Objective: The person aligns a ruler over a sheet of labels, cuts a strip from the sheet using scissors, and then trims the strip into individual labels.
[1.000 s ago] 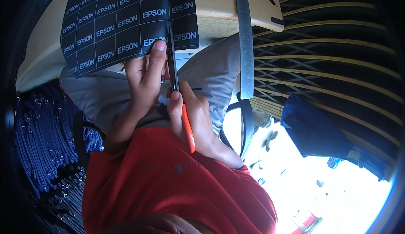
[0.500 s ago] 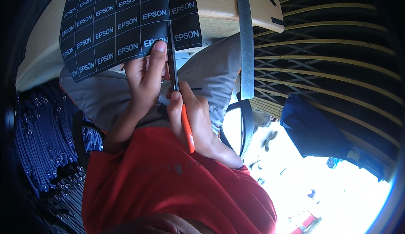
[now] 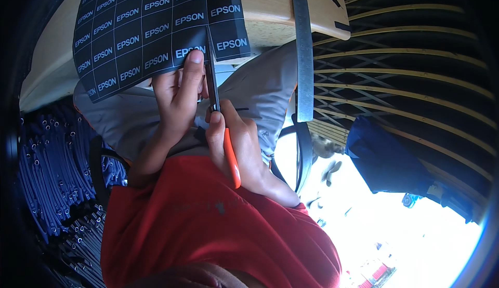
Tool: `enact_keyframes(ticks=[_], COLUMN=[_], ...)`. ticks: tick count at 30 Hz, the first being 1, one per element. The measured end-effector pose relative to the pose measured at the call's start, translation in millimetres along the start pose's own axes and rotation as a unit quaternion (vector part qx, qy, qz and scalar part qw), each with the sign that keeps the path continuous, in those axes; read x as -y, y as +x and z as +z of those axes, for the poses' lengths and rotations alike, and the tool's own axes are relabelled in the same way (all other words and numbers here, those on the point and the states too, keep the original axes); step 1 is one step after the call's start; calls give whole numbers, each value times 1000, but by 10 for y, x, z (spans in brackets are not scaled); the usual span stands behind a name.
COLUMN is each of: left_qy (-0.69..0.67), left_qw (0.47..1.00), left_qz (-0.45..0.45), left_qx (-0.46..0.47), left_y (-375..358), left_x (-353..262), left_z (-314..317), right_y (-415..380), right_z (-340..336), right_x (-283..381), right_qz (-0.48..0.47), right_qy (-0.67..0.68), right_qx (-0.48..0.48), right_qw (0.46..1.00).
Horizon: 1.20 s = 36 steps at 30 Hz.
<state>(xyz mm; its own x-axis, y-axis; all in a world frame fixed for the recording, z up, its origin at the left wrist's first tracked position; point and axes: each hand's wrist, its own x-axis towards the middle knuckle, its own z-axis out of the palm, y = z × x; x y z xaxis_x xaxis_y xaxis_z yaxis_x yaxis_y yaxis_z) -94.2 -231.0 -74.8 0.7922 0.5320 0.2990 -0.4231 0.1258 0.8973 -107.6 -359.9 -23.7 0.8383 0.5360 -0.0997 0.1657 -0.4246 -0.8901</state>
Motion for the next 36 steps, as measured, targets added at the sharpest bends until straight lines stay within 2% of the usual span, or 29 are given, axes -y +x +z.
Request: enact_keyframes(ticks=[5, 8, 10, 17, 25, 32, 36], left_qy=[0, 8, 3, -15, 11, -12, -15], left_qw=[1000, 999, 999, 999, 999, 999, 998], left_qz=[-23, -32, -37, -48, -37, -43, -53], left_qx=[-2, -7, -7, -3, -1, -29, -13], left_y=[8, 9, 15, 5, -2, 27, 19], left_x=[-11, -24, -40, -39, -38, -78, -59], left_z=[-15, -10, -8, -4, -47, -8, -32], right_y=[-10, -13, -9, -11, 3, -15, -12], right_z=[-20, -30, -33, -19, -26, -33, -51], right_x=[-7, -2, -51, -61, 0, -38, -25], right_qz=[19, 34, -12, -13, 41, 15, 21], right_qy=[-9, 39, 59, 54, 27, 6, 7], right_qx=[21, 47, 67, 55, 63, 64, 66], right_qw=[1000, 998, 996, 997, 997, 998, 998])
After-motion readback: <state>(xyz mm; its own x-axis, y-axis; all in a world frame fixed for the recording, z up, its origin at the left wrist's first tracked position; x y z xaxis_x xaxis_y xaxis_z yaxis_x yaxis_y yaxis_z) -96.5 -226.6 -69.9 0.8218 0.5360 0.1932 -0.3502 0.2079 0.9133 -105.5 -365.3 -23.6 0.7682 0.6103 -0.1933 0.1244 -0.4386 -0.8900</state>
